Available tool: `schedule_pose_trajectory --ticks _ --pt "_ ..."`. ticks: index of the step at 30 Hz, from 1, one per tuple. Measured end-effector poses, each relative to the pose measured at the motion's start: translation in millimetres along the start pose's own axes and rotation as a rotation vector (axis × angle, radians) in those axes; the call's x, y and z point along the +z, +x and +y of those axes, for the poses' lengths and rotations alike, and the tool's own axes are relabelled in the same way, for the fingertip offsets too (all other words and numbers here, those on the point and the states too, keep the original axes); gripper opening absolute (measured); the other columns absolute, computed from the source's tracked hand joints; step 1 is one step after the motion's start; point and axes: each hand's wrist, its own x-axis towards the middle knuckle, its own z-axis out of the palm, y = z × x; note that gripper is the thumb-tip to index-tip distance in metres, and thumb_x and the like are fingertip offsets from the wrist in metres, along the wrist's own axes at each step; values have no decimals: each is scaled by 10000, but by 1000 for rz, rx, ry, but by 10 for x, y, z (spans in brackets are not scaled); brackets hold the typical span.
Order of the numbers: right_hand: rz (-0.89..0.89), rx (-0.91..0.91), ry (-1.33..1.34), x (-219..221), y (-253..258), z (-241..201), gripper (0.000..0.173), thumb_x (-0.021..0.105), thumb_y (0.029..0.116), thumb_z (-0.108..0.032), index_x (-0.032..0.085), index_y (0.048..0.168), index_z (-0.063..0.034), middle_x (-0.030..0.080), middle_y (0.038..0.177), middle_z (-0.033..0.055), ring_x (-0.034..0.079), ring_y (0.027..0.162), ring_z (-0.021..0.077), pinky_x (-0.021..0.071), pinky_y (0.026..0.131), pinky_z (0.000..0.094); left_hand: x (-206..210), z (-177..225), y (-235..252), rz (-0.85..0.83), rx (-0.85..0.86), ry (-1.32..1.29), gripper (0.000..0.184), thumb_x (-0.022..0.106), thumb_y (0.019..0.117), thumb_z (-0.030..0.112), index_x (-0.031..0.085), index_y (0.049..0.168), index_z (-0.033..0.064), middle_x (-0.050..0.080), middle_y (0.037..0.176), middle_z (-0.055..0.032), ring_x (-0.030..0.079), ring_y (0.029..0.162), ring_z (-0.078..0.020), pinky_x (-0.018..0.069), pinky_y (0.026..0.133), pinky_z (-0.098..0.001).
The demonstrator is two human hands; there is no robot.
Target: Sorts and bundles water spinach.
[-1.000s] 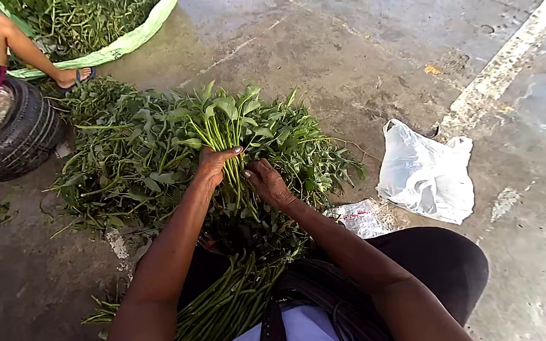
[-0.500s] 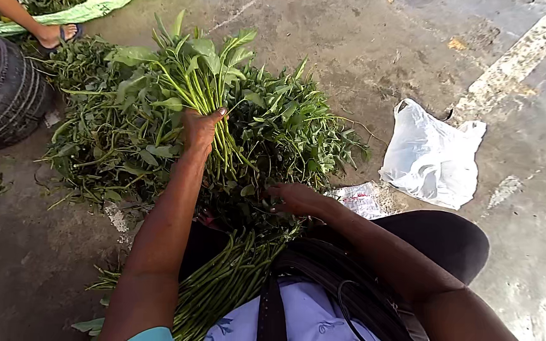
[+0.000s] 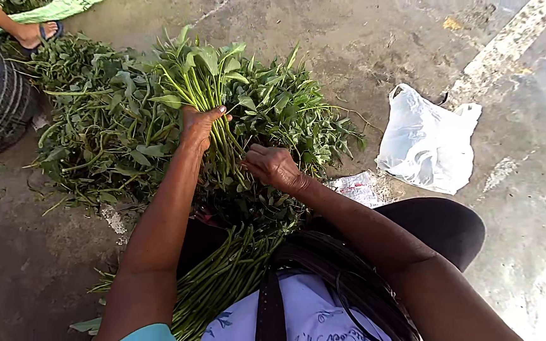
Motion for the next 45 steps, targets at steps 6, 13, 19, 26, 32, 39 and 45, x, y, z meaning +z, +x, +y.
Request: schedule_pose_trajectory --ticks 6,13,19,26,32,39,45 --pt "-255 513 700 -367 -131 182 374 413 1110 -293 651 1252 -41 601 779 -6 506 576 48 448 531 224 -16 91 -21 -92 -107 -111 359 678 923 -63 508 1236 -20 724 974 -148 752 828 -274 655 744 -416" --pt "-41 336 841 -176 -301 -14 266 550 1046 -145 597 797 -63 538 688 -61 485 599 -8 406 562 173 25 104 -54 -89 -129 -206 363 658 947 -43 479 1259 1 714 992 -149 753 853 -292 659 752 -446" --pt "-415 818 215 -252 -501 935 396 687 978 -161 594 1340 -29 579 1357 239 630 1172 388 520 985 571 -166 209 17 -17 -67 -224 342 690 923 -27 518 1212 38 700 956 -119 729 819 -245 647 754 -421" --pt "-361 1074 117 117 -819 1637 398 606 1038 -285 632 1302 11 644 1281 268 604 1226 450 450 1044 643 -110 244 -49 -124 -176 -245 194 597 980 -28 571 1164 25 716 1005 -106 724 846 -206 635 769 -364" --pt "-446 1048 5 91 -586 1305 259 639 975 -221 706 1148 -40 701 1117 233 659 1089 444 495 877 684 -46 242 -115 -142 -258 -297 200 586 966 -56 557 1150 18 718 984 -141 742 901 -275 641 808 -444" --pt "8 928 238 -454 -251 911 243 666 979 -184 678 1129 6 659 1086 195 636 866 300 522 817 517 83 81 -93 -5 -93 -216 349 656 879 -135 566 1195 -17 730 1023 -148 736 796 -241 640 697 -391" --pt "262 697 346 -177 -169 345 202 681 985 -137 620 1158 -52 681 860 97 602 581 179 529 519 354 247 -64 -250 71 -42 -247 291 677 884 -127 584 1144 -34 745 933 -129 745 770 -228 647 695 -376"
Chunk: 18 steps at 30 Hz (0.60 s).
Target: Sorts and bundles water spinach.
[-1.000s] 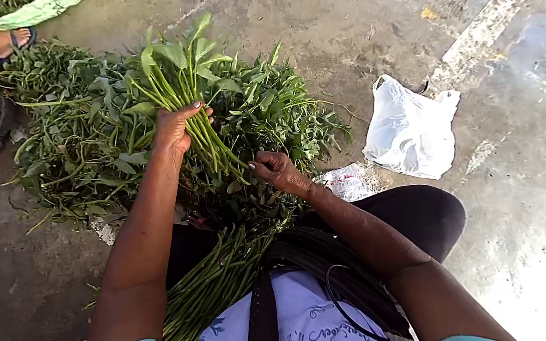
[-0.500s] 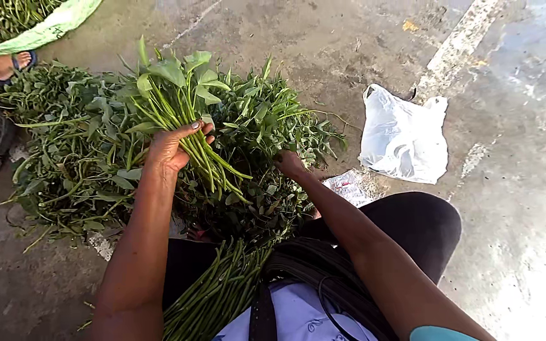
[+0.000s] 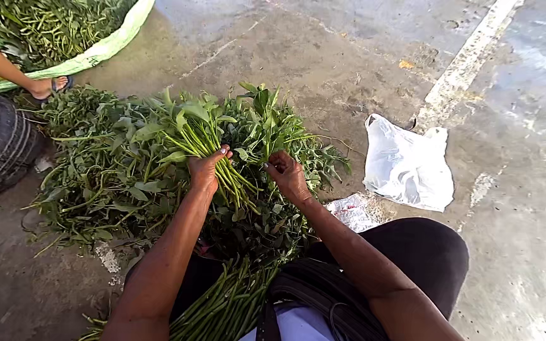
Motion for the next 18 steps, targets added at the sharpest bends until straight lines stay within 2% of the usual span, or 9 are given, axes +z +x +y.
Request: schedule_pose_trajectory --ticks 1,3,5,6,9,11,13,16,18 --pt "5 -64 -39 92 -62 -67 202 679 985 -126 621 1164 -53 671 858 103 576 561 193 511 503 367 12 -29 -24 -16 -3 -1 286 683 882 -126 596 1140 -39 746 928 -134 742 772 -232 644 696 -377" --pt "-10 -175 -123 240 -94 -149 204 690 973 -113 664 1152 -20 698 905 128 629 642 232 547 593 420 45 -78 -67 -47 13 18 342 710 866 -123 584 1172 -40 748 967 -137 746 825 -226 640 744 -377" --pt "-31 -253 -178 326 -86 -170 209 691 973 -135 705 1144 -17 732 979 143 703 757 271 590 696 483 41 -108 -92 -79 34 60 451 715 858 -118 547 1268 -34 697 1093 -124 693 989 -182 588 901 -355" --pt "-33 -271 -192 339 -81 -178 206 685 978 -145 716 1142 -23 738 990 144 714 778 281 591 712 500 27 -123 -79 -90 29 65 452 694 862 -129 538 1277 -40 689 1114 -134 680 1022 -184 572 931 -358" --pt "-16 -273 -183 309 -74 -212 179 671 985 -151 728 1118 -45 714 877 113 659 664 234 561 623 450 -1 -128 -39 -141 -23 12 311 644 922 -102 578 1220 -43 734 1054 -155 723 959 -226 600 885 -383" --pt "-39 -198 -126 276 -81 -247 178 668 993 -157 710 1125 -45 662 765 81 597 592 192 525 575 400 -19 -123 -62 -186 -46 2 311 621 958 -42 558 1259 6 709 1099 -134 705 989 -227 595 891 -404" --pt "-77 -127 -75 254 -95 -272 187 676 996 -166 695 1138 -47 633 712 64 565 561 172 509 558 380 -44 -114 -122 -231 -72 47 339 638 976 36 560 1303 70 704 1153 -94 699 1028 -201 589 911 -392" --pt "-111 -90 -25 228 -108 -274 164 679 992 -158 692 1113 -48 628 696 54 555 548 151 500 550 349 -45 -91 -151 -279 -70 128 396 689 933 4 553 1298 76 694 1146 -58 686 1018 -153 583 909 -361" --pt "-135 0 116 219 -124 -270 143 691 983 -144 685 1087 -46 678 786 58 607 624 126 524 599 314 -9 -87 -116 -273 -21 142 443 725 864 -84 554 1260 18 702 1088 -74 691 983 -144 586 904 -344"
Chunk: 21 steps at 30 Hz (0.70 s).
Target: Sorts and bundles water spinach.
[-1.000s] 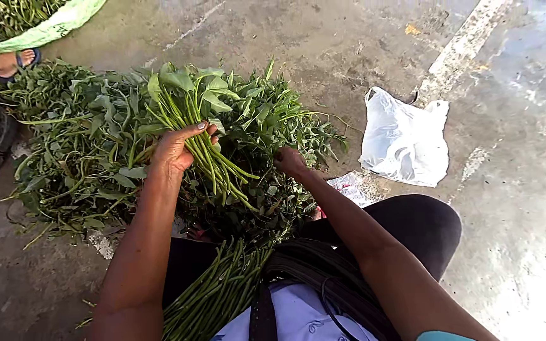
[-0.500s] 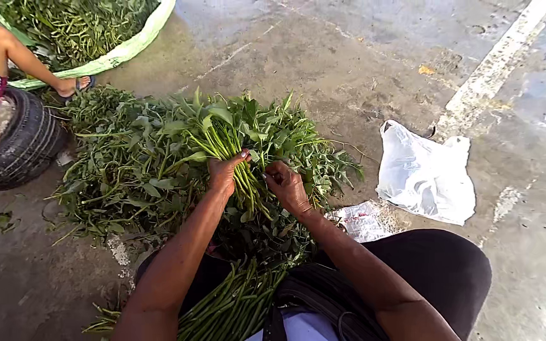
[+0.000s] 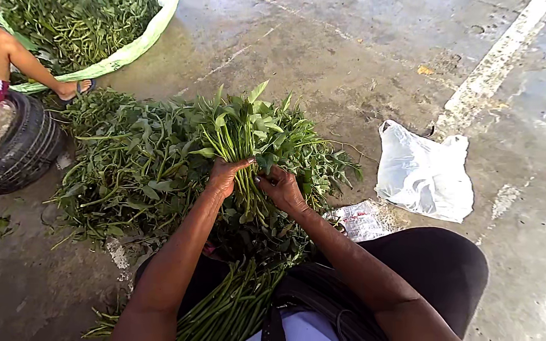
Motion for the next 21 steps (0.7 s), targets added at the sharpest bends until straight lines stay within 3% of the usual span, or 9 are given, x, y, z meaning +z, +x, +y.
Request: schedule_pose_trajectory --ticks 3,7,9,11,13,15,17,19,21 --pt "-38 148 411 64 10 24 144 672 973 -94 619 1096 -41 674 966 51 649 841 109 557 763 289 12 12 54 37 82 107 403 756 827 -108 588 1190 -57 735 1014 -114 720 929 -160 602 889 -332" --pt "48 274 737 234 158 16 361 652 994 -142 523 1321 -59 672 1086 56 662 946 118 576 831 316 -23 -48 72 83 165 369 422 825 794 -31 621 1163 -50 720 1051 -106 700 981 -112 583 922 -311" --pt "128 256 728 312 291 22 314 655 996 -108 579 1285 -12 677 1057 62 648 933 96 553 839 281 -30 -74 69 97 189 401 460 819 775 -43 612 1186 -48 710 1076 -110 690 1008 -114 574 938 -317" --pt "209 193 629 380 377 24 197 660 976 -35 641 1161 32 686 977 64 653 855 79 565 787 255 -41 -54 91 127 201 395 481 828 775 -44 602 1199 -48 704 1093 -115 687 1022 -115 571 948 -316" --pt "219 -19 376 395 363 100 204 617 906 90 681 1098 63 708 998 117 684 888 120 584 827 295 -90 -17 143 171 212 379 477 822 785 -32 593 1203 -42 699 1097 -114 685 1024 -116 568 945 -312" --pt "130 -284 89 329 251 175 275 607 842 140 713 1083 58 720 1050 181 708 972 219 583 903 378 -182 60 218 214 224 333 504 810 790 -49 569 1233 -57 690 1116 -127 687 1018 -129 578 935 -312" --pt "-3 -396 -126 253 27 220 295 609 819 166 733 1053 37 720 1023 195 714 935 278 587 867 419 -316 190 287 256 239 275 497 786 801 -85 551 1238 -65 691 1081 -135 707 950 -154 608 877 -322" --pt "-213 -332 -311 162 -225 340 295 632 792 197 734 1017 34 699 970 199 706 881 329 592 809 472 -463 313 327 282 242 232 475 770 814 -95 547 1232 -54 706 1039 -120 716 895 -156 618 828 -324" --pt "-545 -90 -509 -15 -295 404 327 679 797 156 721 1093 23 692 1072 241 685 1010 412 550 886 565 -521 372 331 292 246 207 500 754 817 -115 522 1257 -60 696 1055 -132 720 891 -173 627 812 -333"
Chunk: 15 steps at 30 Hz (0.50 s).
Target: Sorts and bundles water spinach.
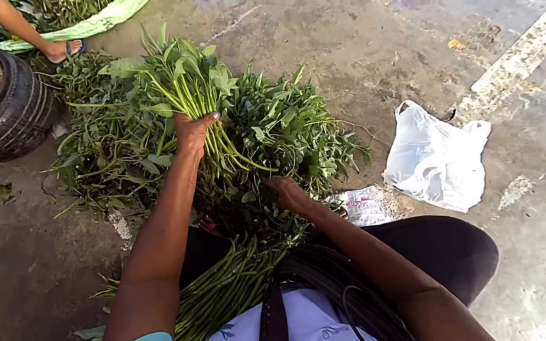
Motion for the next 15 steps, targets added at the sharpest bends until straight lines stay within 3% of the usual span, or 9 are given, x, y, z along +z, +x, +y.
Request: schedule_pose_trajectory --ticks 2,4,5,7,9,11,15 --pt "-396 179 -116 -223 -30 -14 436 774 860 -5 685 1284 -56 653 1259 243 601 1208 444 467 1018 623 26 -26 -31 4 17 12 514 772 798 -116 535 1251 -66 690 1072 -132 713 914 -157 620 834 -316" --pt "-509 253 -208 -455 7 -144 335 743 928 -124 703 1255 -65 674 1215 230 621 1173 445 481 969 662 84 -67 -84 -23 35 24 534 779 793 -111 529 1263 -74 679 1105 -143 706 954 -157 611 871 -321" --pt "-458 258 -217 -565 46 -220 241 680 982 -171 721 1184 -45 696 1125 222 654 1092 434 500 912 655 115 -87 -103 -39 48 29 530 781 790 -106 532 1257 -76 680 1099 -145 709 950 -162 616 869 -329" --pt "-140 199 -183 -636 126 -319 307 610 1035 -287 707 1035 4 695 974 228 684 947 429 522 805 640 187 -115 -143 -73 70 35 504 781 798 -95 542 1241 -76 691 1071 -140 718 923 -167 624 855 -337" --pt "226 92 -143 -469 296 -300 408 594 1031 -374 699 1046 20 687 1041 222 676 1009 411 521 850 610 261 -137 -202 -98 82 42 491 783 801 -87 551 1234 -76 698 1062 -127 713 932 -145 613 866 -319" --pt "293 80 -75 -305 468 -322 465 503 1072 -408 683 1133 16 679 1152 215 642 1126 391 462 945 603 299 -135 -256 -124 85 39 503 781 801 -91 543 1243 -72 698 1073 -121 709 951 -137 606 885 -314" --pt "319 100 7 5 511 -455 369 450 1094 -260 649 1027 44 691 1065 230 677 1049 377 465 917 571 265 -103 -260 -105 89 50 531 784 783 -104 530 1248 -66 694 1067 -121 717 927 -150 622 856 -330"
